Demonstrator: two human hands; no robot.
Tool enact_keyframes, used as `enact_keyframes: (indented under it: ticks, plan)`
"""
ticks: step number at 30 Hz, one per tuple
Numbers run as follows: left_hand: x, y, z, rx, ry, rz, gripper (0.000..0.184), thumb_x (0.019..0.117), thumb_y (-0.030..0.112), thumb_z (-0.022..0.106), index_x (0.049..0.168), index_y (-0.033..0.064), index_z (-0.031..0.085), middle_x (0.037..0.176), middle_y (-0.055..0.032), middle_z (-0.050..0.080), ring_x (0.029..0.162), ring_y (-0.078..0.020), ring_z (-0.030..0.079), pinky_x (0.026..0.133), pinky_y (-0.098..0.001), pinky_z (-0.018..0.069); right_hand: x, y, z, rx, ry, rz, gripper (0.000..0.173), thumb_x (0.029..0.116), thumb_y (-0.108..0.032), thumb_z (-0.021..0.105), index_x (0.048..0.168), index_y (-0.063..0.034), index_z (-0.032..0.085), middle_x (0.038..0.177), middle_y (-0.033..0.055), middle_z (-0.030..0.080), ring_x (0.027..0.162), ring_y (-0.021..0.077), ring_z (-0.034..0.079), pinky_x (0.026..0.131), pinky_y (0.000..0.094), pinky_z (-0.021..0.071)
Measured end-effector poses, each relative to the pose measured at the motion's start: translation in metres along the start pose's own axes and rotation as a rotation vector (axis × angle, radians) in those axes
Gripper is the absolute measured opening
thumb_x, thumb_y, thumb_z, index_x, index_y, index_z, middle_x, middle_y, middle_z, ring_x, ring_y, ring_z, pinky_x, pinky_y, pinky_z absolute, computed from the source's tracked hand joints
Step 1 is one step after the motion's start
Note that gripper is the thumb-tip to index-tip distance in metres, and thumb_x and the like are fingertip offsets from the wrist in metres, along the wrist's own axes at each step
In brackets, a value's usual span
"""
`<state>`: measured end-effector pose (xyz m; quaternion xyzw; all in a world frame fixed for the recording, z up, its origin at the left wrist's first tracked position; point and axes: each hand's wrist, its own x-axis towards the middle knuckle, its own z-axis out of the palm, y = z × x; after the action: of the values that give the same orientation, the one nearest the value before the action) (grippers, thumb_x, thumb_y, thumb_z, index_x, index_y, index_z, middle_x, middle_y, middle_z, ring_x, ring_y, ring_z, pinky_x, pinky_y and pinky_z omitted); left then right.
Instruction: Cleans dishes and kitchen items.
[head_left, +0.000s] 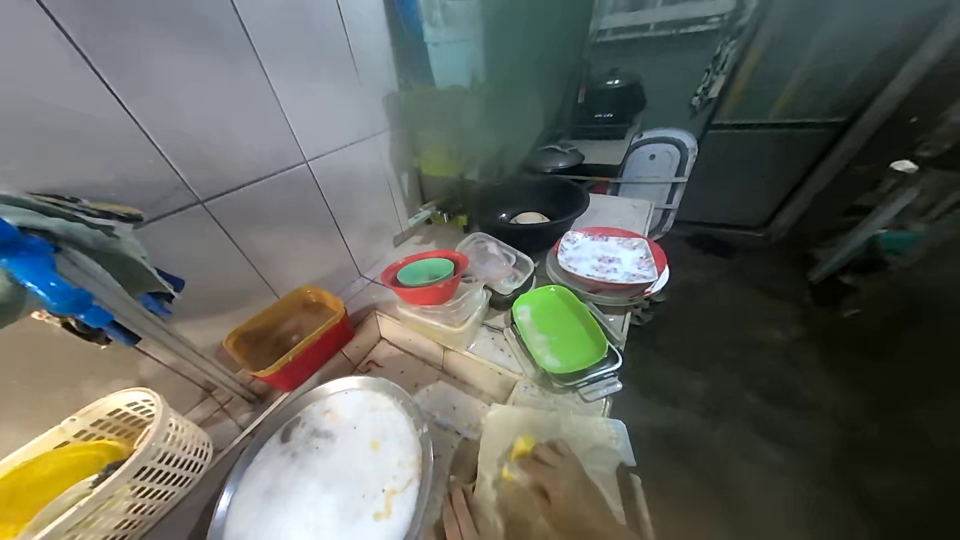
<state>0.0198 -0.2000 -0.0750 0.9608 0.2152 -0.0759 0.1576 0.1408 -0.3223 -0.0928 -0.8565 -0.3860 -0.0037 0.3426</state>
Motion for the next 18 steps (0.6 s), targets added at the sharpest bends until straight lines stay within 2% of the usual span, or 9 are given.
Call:
enact_keyframes:
  ticks: [3, 5, 7, 9, 11, 12, 13, 16, 18]
  plan:
    - [0.01, 0.004, 0.003, -0.022, 0.013, 0.025, 0.126, 0.0706, 0.073, 0.075, 0.15, -0.0156, 0.034, 0.16, -0.0326, 0.03, 0.148, -0.0474, 0.033, 0.118, -0.0647, 0.0224, 0.007, 0.01, -0.001, -0.003, -0.122, -0.143, 0.026, 0.0892, -0.004, 0.069, 0.114, -0.0045, 0.077, 0.109, 0.0173, 0.072, 0.105, 0.0417, 0.066, 0.089, 0.0537, 0.0561]
    - [0.013, 0.001, 0.012, -0.006, 0.097, 0.052, 0.132, 0.0677, 0.082, 0.069, 0.148, -0.0173, 0.037, 0.157, -0.0336, 0.035, 0.145, -0.0488, 0.038, 0.118, -0.0651, 0.0244, 0.049, 0.02, -0.006, -0.071, -0.242, -0.013, 0.034, 0.0965, -0.007, 0.06, 0.129, -0.0052, 0.07, 0.128, 0.0199, 0.067, 0.12, 0.044, 0.06, 0.101, 0.0558, 0.0487]
    - [0.012, -0.001, 0.019, -0.002, 0.15, 0.048, 0.133, 0.0654, 0.083, 0.07, 0.147, -0.0171, 0.039, 0.155, -0.033, 0.038, 0.143, -0.0492, 0.04, 0.116, -0.0682, 0.0255, 0.077, 0.017, -0.003, -0.11, -0.306, 0.162, 0.034, 0.1021, -0.009, 0.053, 0.133, -0.0051, 0.067, 0.136, 0.0189, 0.062, 0.13, 0.0417, 0.054, 0.109, 0.0529, 0.0422]
    - [0.011, 0.001, 0.016, -0.007, 0.113, 0.021, 0.13, 0.0665, 0.077, 0.074, 0.149, -0.0156, 0.037, 0.158, -0.0313, 0.036, 0.145, -0.048, 0.038, 0.115, -0.0708, 0.0216, 0.056, -0.002, 0.002, -0.058, -0.277, 0.144, 0.031, 0.0995, -0.005, 0.054, 0.125, -0.0011, 0.071, 0.131, 0.021, 0.066, 0.126, 0.0446, 0.057, 0.107, 0.0545, 0.0444]
    - [0.012, 0.002, 0.013, -0.051, 0.119, 0.025, 0.119, 0.0691, 0.063, 0.08, 0.148, -0.0156, 0.04, 0.157, -0.0314, 0.037, 0.144, -0.049, 0.039, 0.113, -0.0741, 0.0202, 0.012, -0.015, 0.013, 0.02, -0.149, -0.086, 0.018, 0.092, -0.004, 0.064, 0.103, -0.0011, 0.078, 0.109, 0.019, 0.074, 0.104, 0.0444, 0.068, 0.088, 0.0557, 0.0563]
    - [0.012, 0.001, 0.014, -0.051, 0.136, 0.035, 0.115, 0.0697, 0.058, 0.082, 0.147, -0.0162, 0.04, 0.155, -0.0317, 0.039, 0.143, -0.0498, 0.04, 0.111, -0.0755, 0.0213, 0.004, -0.013, 0.016, 0.045, -0.13, -0.168, 0.015, 0.0892, -0.003, 0.067, 0.099, -0.0024, 0.078, 0.104, 0.0171, 0.074, 0.098, 0.0428, 0.069, 0.082, 0.0545, 0.0578]
    - [0.012, 0.001, 0.014, -0.033, 0.129, 0.026, 0.122, 0.0668, 0.065, 0.08, 0.148, -0.0157, 0.039, 0.156, -0.0308, 0.04, 0.143, -0.049, 0.04, 0.111, -0.0759, 0.0211, 0.01, -0.008, 0.014, 0.046, -0.174, -0.186, 0.016, 0.0897, -0.003, 0.067, 0.102, -0.0024, 0.078, 0.106, 0.0175, 0.073, 0.1, 0.0429, 0.068, 0.084, 0.0547, 0.0567]
    - [0.015, 0.003, 0.013, 0.0, 0.047, -0.017, 0.137, 0.0632, 0.082, 0.073, 0.153, -0.0129, 0.031, 0.161, -0.0279, 0.032, 0.149, -0.0469, 0.032, 0.114, -0.0746, 0.0152, 0.079, 0.003, 0.002, -0.083, -0.366, 0.135, 0.032, 0.1024, -0.01, 0.053, 0.129, -0.0038, 0.068, 0.137, 0.0193, 0.062, 0.13, 0.0417, 0.055, 0.11, 0.0534, 0.042]
    - [0.015, 0.002, 0.018, -0.002, 0.097, -0.013, 0.136, 0.0606, 0.079, 0.076, 0.151, -0.0138, 0.035, 0.158, -0.0292, 0.037, 0.146, -0.0478, 0.035, 0.112, -0.0761, 0.0177, 0.091, -0.004, 0.008, -0.086, -0.361, 0.302, 0.034, 0.1023, -0.01, 0.054, 0.135, -0.0059, 0.065, 0.143, 0.0183, 0.057, 0.135, 0.0411, 0.048, 0.113, 0.0528, 0.0387]
